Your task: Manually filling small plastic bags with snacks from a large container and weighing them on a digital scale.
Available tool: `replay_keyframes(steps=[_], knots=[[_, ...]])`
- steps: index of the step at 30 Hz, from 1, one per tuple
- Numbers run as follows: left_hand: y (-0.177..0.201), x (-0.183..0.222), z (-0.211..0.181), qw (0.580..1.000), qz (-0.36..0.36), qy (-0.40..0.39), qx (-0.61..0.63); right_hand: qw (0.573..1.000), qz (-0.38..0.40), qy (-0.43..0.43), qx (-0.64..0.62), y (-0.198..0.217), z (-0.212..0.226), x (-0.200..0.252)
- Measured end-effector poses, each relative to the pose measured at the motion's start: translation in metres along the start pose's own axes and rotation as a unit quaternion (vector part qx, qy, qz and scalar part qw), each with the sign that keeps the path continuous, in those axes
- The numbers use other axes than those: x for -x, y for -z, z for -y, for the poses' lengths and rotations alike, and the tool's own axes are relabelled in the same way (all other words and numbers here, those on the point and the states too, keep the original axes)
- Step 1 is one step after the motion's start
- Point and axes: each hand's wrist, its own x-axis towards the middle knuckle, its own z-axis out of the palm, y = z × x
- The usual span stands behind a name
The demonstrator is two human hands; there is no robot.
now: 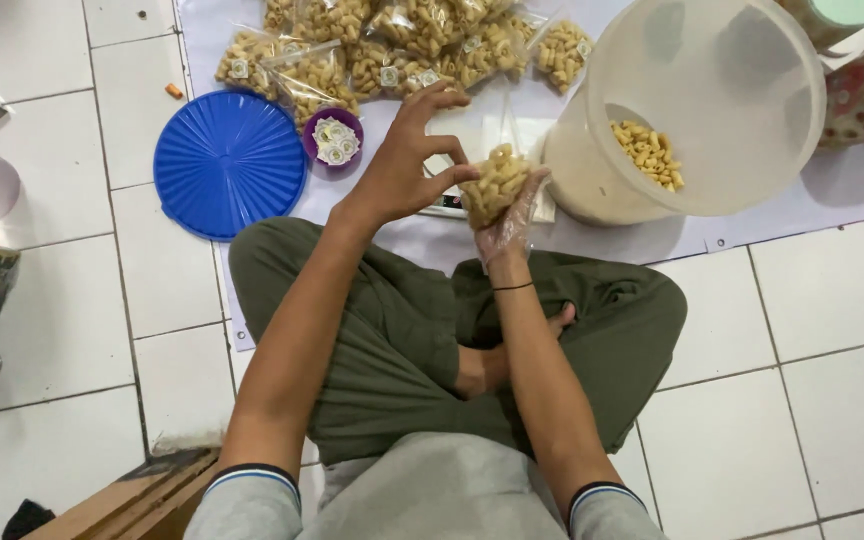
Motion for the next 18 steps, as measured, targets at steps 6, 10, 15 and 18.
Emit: replay_keyframes(steps=[6,10,15,18], knots=[[0.008,0.024,-0.003,0.978,-0.119,0.085,0.150,0.996,-0.019,-0.035,-0.078,0.015,-0.007,-0.004],[0.016,0.075,0.083,0.974,-0.168,0.146,0.041,0.982,-0.181,-0.054,0.028,0.044,-0.010,-0.030],[0.038,0.111,0.159,0.953,-0.078,0.260,-0.136,0.971,-0.220,-0.051,0.072,0.055,-0.014,-0.043],[0.043,0.091,0.173,0.943,-0.107,0.272,-0.159,0.993,-0.087,-0.064,-0.039,0.068,-0.019,-0.042]])
